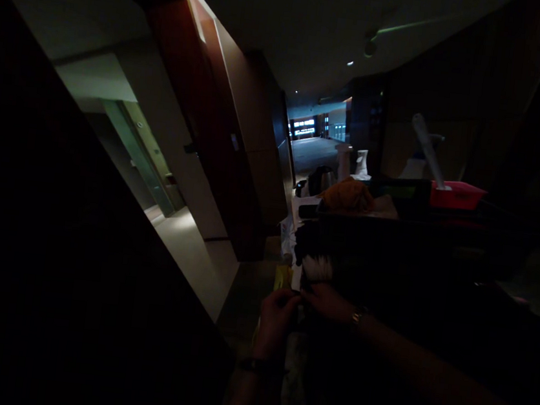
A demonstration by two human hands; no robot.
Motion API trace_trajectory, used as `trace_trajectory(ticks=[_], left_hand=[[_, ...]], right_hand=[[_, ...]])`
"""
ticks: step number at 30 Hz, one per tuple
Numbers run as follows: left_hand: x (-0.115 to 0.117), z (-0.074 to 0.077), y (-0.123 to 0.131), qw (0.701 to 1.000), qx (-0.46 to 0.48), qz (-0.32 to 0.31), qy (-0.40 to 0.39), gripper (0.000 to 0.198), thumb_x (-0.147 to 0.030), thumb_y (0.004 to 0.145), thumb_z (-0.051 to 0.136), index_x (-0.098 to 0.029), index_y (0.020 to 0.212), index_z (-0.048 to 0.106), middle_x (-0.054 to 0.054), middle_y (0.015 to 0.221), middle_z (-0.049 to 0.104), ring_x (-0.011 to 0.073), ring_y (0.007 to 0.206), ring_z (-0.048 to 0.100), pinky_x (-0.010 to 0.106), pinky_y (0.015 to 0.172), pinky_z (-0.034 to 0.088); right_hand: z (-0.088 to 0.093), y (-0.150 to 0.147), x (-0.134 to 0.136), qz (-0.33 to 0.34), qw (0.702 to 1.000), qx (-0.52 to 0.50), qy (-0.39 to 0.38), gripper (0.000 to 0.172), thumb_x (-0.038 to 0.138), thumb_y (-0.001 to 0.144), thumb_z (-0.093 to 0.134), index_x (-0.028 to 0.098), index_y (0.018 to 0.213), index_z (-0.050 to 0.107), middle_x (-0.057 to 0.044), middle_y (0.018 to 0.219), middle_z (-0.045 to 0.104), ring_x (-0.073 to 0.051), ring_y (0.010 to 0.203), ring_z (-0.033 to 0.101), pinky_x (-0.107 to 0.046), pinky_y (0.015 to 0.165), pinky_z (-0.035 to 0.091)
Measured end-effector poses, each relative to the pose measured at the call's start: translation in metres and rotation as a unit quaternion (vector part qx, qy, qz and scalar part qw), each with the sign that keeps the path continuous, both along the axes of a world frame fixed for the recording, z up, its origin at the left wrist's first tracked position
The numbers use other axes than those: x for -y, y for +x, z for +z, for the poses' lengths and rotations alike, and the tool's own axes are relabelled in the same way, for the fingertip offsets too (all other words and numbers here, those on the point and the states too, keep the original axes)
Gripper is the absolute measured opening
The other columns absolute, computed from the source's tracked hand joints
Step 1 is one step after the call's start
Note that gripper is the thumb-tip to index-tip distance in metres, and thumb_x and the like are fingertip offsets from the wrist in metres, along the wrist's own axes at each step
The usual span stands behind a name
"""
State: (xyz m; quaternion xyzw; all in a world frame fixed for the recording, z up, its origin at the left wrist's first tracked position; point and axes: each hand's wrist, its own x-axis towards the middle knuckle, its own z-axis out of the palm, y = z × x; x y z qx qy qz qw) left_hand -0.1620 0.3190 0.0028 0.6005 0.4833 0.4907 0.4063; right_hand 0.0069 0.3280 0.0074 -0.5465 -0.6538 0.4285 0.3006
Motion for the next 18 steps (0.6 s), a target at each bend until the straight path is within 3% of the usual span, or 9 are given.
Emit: trace_trajectory(ticks=[3,5,9,14,17,18], left_hand=[[0.009,0.001,-0.001,0.998,0.045,-0.024,-0.020,0.020,-0.035,0.071,0.072,-0.015,0.071,0.068,0.004,0.071,0.065,0.0177,0.072,0.057,0.030,0.070,0.045],[0.019,-0.005,0.000,0.989,0.117,-0.046,-0.072,0.031,-0.045,0.073,0.071,-0.015,0.084,0.070,0.006,0.083,0.069,0.0196,0.079,0.061,0.031,0.073,0.048],[0.027,-0.023,0.007,0.970,0.203,-0.068,-0.120,0.043,-0.043,0.069,0.073,-0.017,0.103,0.071,0.013,0.113,0.070,0.0269,0.108,0.063,0.036,0.093,0.049],[0.009,-0.034,0.016,0.990,0.104,-0.028,-0.089,0.025,-0.029,0.061,0.073,-0.015,0.081,0.070,0.013,0.093,0.073,0.0277,0.094,0.064,0.039,0.091,0.048],[0.003,-0.036,0.020,0.992,0.099,-0.041,-0.072,0.017,-0.024,0.063,0.062,-0.015,0.077,0.067,0.007,0.084,0.069,0.0228,0.088,0.061,0.034,0.087,0.047],[0.004,-0.036,0.020,0.990,0.109,-0.048,-0.079,0.017,-0.022,0.062,0.059,-0.015,0.076,0.065,0.006,0.081,0.068,0.0213,0.087,0.060,0.032,0.086,0.046]], right_hand=[[0.005,0.007,0.003,0.025,0.997,-0.068,-0.021,0.079,0.092,0.055,0.056,0.014,0.072,0.059,-0.003,0.068,0.059,-0.013,0.062,0.047,-0.028,0.062,0.039],[0.007,0.014,0.003,0.052,0.994,-0.086,-0.036,0.077,0.088,0.057,0.061,0.013,0.075,0.062,-0.002,0.070,0.060,-0.012,0.065,0.048,-0.027,0.065,0.039],[0.005,0.023,0.000,0.068,0.994,-0.070,-0.050,0.072,0.079,0.058,0.067,0.010,0.077,0.066,-0.001,0.069,0.059,-0.010,0.063,0.044,-0.026,0.064,0.037],[-0.001,0.019,-0.006,0.111,0.994,0.001,-0.009,0.045,0.054,0.069,0.069,0.010,0.080,0.068,-0.005,0.079,0.065,-0.015,0.074,0.055,-0.028,0.072,0.042],[0.001,0.009,-0.004,0.109,0.982,0.123,0.091,0.016,0.021,0.078,0.059,0.011,0.086,0.068,-0.007,0.092,0.069,-0.019,0.088,0.061,-0.029,0.083,0.044],[0.002,0.005,-0.003,0.106,0.969,0.181,0.133,0.017,0.012,0.078,0.054,0.011,0.089,0.067,-0.008,0.095,0.069,-0.019,0.091,0.061,-0.029,0.084,0.044]])
